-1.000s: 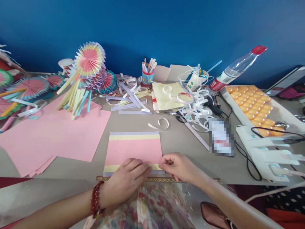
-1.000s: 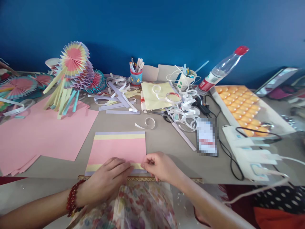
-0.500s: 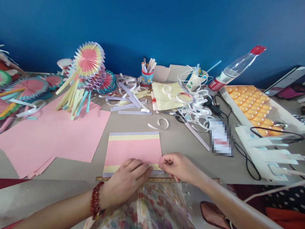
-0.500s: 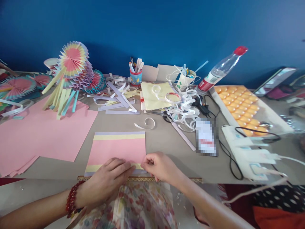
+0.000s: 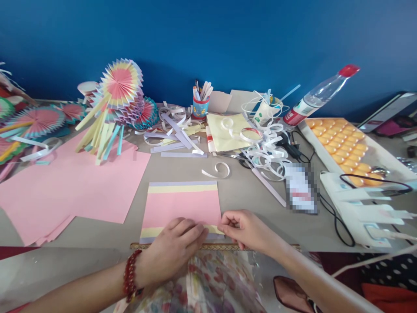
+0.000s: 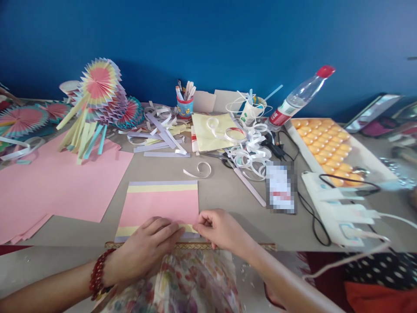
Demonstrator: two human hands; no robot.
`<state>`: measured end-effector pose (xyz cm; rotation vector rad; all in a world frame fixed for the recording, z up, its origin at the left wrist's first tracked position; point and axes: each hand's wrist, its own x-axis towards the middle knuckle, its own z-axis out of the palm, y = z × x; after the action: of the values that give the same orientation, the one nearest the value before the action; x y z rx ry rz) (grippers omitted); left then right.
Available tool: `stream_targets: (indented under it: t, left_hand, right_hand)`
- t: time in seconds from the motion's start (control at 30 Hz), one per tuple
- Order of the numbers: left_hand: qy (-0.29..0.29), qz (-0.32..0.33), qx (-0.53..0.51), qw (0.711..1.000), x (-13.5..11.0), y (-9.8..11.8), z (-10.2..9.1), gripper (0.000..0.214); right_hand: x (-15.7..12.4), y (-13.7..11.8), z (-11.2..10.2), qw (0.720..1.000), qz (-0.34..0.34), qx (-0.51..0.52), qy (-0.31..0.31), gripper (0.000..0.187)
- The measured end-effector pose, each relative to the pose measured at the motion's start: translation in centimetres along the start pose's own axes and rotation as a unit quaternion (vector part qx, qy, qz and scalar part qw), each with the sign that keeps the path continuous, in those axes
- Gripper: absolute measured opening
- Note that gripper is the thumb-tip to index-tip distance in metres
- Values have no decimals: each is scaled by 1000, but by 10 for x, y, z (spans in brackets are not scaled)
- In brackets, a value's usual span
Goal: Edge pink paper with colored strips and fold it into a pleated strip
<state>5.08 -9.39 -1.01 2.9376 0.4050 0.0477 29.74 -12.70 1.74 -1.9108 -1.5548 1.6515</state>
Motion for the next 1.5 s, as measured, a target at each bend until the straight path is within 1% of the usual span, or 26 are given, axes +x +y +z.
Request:
stream_targets:
  t: [0.17,0.33,0.53,0.83,1.07,1.27,1.5]
  left_hand:
    - [0,-3,-8,1000,-1,0,2,49]
    - [-2,-6,-8,1000,-2,1,2,51]
    - [5,-7,1,1000,-2,1,2,50]
    - [7,-2,6,1000,-2,1,1,50]
    - [5,-5,8,1000,-2,1,2,51]
    - [-2,-3,8,1000,-2,1,-1,51]
    - [3,-5,4,1000,-3,1,0,49]
  right_hand:
    - [-7,-6,-11,993,-12,-104,60,23]
    - [-10,-8,-15,986,-23,-151,62,20]
    - [-7,-6,-12,978,-14,-192,75,21]
    - [-2,0,-8,971,-13,-219,96,18]
    - [-2,-3,-8,970,-2,-223,95,18]
    - [-3,-6,-8,969,-7,-227,102,18]
    - [-3,-3,-6,968,-14,-228,105,17]
